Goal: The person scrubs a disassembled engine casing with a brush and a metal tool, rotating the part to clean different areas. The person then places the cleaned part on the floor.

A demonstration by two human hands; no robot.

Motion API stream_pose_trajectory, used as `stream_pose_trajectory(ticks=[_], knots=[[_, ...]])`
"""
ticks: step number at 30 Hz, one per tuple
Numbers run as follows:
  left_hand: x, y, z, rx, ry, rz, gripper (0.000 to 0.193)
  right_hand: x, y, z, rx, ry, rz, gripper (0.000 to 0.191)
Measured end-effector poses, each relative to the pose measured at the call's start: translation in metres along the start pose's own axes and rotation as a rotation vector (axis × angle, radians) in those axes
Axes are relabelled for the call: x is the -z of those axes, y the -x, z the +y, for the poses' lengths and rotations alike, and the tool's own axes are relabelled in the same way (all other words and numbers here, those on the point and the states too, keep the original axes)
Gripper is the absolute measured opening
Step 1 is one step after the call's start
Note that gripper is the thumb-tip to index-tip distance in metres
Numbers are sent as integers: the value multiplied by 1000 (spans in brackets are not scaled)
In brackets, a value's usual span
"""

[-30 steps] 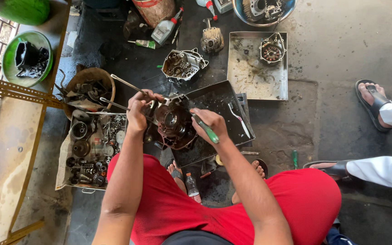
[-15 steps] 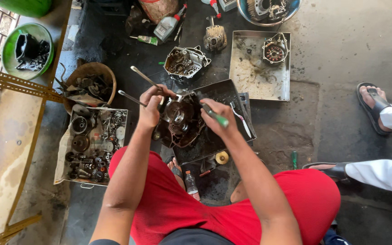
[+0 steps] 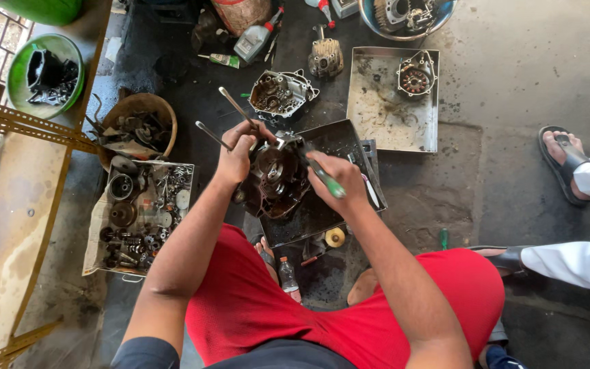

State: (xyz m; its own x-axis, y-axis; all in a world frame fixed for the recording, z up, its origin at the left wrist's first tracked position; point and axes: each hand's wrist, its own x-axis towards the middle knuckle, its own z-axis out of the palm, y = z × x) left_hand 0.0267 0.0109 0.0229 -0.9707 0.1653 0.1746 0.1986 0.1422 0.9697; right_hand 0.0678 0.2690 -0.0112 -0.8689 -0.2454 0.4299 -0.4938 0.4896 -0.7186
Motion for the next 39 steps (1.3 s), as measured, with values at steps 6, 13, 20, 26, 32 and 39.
stream_pose_trajectory(ticks=[6,13,20,26,32,39], knots=[[-4,-7,-3,61,151,-16,29,-2,32,0,-396,-110,-79,32],[9,-18,-9,104,148,-39,27,-35,28,26,-281,-318,58,31],[13,-14,-1,79,138,-43,27,-30,27,26,-450,-266,-222,33],[18,-9,5,40,108,-40,28,-29,23,12,-183,-290,39,29],[13,-3,2,0,135,-50,28,-32,23,11,-417,51,-288,26],[17,-1,0,-14,129,-23,30,-45,39,22,-406,85,-168,29]])
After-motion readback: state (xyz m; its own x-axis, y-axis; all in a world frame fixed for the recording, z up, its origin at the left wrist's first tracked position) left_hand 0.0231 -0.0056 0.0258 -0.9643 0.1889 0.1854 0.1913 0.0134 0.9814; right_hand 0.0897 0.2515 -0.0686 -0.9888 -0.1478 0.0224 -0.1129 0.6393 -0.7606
